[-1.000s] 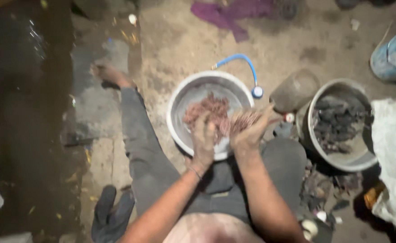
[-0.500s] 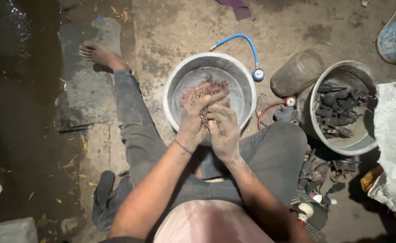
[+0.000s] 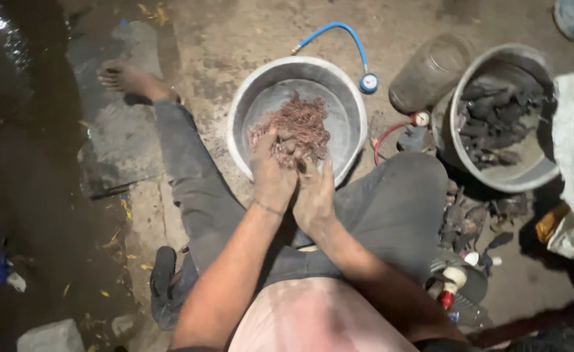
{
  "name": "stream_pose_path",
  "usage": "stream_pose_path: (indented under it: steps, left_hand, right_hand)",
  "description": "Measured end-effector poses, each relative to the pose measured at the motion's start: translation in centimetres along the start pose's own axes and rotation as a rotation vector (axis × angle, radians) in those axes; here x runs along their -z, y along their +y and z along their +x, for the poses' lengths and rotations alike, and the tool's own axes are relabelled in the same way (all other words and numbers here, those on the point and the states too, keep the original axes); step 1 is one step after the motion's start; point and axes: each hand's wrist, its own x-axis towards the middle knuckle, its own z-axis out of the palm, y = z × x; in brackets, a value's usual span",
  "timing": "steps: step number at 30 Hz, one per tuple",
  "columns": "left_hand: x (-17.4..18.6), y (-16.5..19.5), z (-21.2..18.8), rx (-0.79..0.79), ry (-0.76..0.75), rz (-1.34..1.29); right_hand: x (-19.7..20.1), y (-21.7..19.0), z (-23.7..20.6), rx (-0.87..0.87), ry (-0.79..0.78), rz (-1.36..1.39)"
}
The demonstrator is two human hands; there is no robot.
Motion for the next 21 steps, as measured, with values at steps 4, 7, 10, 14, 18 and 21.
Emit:
stream_pose_path:
  steps: [4,7,10,14,18,21]
  left_hand:
    - [1.3,0.3,-2.2,-0.516,-0.133,0.859]
    - [1.9,0.7,-2.7,-0.601,-0.308,1.168]
    - [2.9,0.8,-3.0,-0.372,-0.452,0.972]
    - [5.3,0.5,-2.7,-0.259,-0.44,0.829]
    - [7.5,-0.6,-1.9,-0.203,-0.107,0.891]
    - [7.4,-0.4,-1.7,-0.384,-0.067,1.075]
  right_hand:
    - [-1.8,-2.8,1.8,-0.036,0.116,-0.033]
    - [-3.2,-3.2,1.9,0.282,-0.147,-0.564]
    - [-3.7,-2.7,1.5,0.404,-0.058,-0.736]
    - [-3.8,-1.9,1.9,0.366,-0.007,-0.804]
    - [-3.3,-0.6,1.7,0.501,-0.042,-1.073]
    - [-2.1,0.0,1.8,0.488,-0.05,-1.09]
